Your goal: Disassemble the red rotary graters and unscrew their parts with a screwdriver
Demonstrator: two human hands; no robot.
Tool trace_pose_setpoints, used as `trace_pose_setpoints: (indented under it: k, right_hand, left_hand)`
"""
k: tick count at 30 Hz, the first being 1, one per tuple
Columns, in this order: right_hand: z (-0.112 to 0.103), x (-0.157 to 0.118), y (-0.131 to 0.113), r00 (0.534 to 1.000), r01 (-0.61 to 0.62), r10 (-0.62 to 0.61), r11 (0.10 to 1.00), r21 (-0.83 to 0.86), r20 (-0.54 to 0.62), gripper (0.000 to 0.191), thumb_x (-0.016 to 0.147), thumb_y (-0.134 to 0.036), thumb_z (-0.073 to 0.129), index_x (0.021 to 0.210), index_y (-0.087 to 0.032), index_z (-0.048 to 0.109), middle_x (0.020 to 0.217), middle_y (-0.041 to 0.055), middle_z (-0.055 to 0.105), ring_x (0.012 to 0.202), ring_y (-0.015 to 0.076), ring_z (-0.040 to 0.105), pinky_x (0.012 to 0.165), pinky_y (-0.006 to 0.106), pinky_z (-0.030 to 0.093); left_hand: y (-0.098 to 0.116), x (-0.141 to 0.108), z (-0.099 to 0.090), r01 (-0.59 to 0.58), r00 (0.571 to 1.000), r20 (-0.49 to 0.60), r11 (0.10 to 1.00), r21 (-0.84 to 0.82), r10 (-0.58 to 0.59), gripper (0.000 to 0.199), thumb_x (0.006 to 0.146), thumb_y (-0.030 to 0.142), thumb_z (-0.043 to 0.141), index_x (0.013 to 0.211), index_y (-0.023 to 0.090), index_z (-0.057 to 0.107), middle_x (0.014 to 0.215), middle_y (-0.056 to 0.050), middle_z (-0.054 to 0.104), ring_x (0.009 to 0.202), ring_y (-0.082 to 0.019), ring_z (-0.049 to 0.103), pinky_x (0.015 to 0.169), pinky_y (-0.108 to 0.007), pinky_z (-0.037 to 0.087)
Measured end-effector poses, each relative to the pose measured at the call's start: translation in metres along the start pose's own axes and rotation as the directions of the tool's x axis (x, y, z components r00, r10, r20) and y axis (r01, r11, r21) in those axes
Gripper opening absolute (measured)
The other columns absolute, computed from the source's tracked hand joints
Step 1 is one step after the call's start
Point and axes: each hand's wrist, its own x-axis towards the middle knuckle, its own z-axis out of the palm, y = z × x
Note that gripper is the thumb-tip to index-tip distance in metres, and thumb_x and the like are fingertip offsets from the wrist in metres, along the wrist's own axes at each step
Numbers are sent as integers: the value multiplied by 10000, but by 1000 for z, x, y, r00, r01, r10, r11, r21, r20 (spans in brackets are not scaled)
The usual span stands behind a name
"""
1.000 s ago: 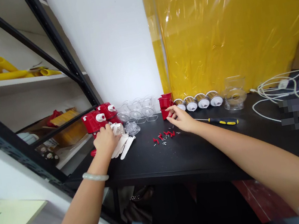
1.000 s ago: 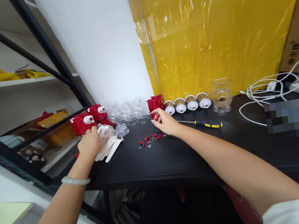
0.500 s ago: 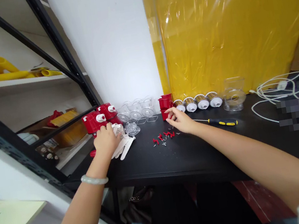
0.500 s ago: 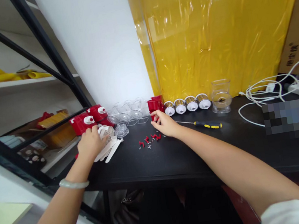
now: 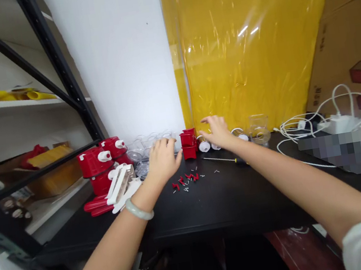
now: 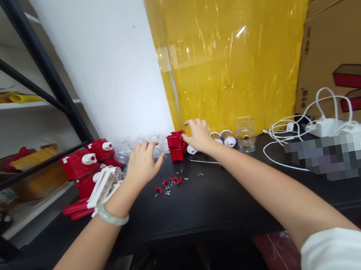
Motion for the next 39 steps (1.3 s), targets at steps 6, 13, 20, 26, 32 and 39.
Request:
trace_pose_setpoints:
  k: [6, 13, 20, 26, 32, 39]
  right_hand:
    - [-86, 16, 92, 887, -459, 391, 799, -388, -245, 693, 703, -515, 702, 1287, -196, 509, 1365, 232, 380, 1280, 420, 314, 968, 546, 307]
    - [-104, 2, 165, 733, -650, 675, 661, -375, -81, 935, 587, -584, 771, 1324, -102, 457, 1259, 243, 561, 1169, 356, 539, 948, 458, 423]
    - [-105, -6, 175, 726, -677, 671, 657, -331, -153, 836, 655, -425, 750, 1339, -74, 421, 1230, 242, 585, 1124, 327, 593, 905, 412, 476]
    - [-130, 9, 162, 748, -647, 653, 677, -351, -119, 893, 649, -533, 732, 1351, -62, 443, 1253, 223, 587, 1145, 327, 581, 946, 398, 451]
    - [-158, 33, 134, 654, -729, 756, 618, -294, -34, 503, 681, -567, 686, 857, -98, 652, 923, 209, 668, 946, 339, 639, 791, 436, 498]
    - [-147, 32, 112, 559, -824, 786, 561, 78, 263, 455, 846, -613, 404, 825, -197, 588, 751, 83, 672, 696, 200, 648, 688, 358, 539]
  left_hand:
    - [-15, -7, 31, -14, 1000, -23, 991, -131, 11, 288, 911, 359, 444, 1081, 177, 588, 1059, -110, 604, 1043, -279, 514, 909, -411, 403]
    - [-27, -10, 37, -47, 999, -24, 974, -222, 42, 258, 905, 349, 456, 1028, 181, 608, 1016, -104, 613, 1034, -272, 520, 921, -412, 414]
    - [-31, -11, 40, -54, 998, -28, 963, -263, 48, 253, 909, 345, 445, 1007, 188, 618, 1001, -91, 620, 1011, -264, 528, 912, -400, 421]
    - [-33, -10, 41, -52, 998, -42, 956, -289, 42, 265, 907, 360, 451, 998, 176, 618, 991, -89, 621, 1013, -260, 526, 929, -392, 411]
    - [-33, -9, 41, -36, 999, -25, 952, -303, 30, 258, 904, 365, 455, 988, 183, 616, 995, -83, 624, 1017, -256, 531, 937, -386, 409]
    - [-32, -10, 42, -72, 996, -73, 922, -380, 48, 308, 893, 352, 492, 1123, 170, 586, 1000, -88, 609, 1018, -260, 540, 940, -421, 416]
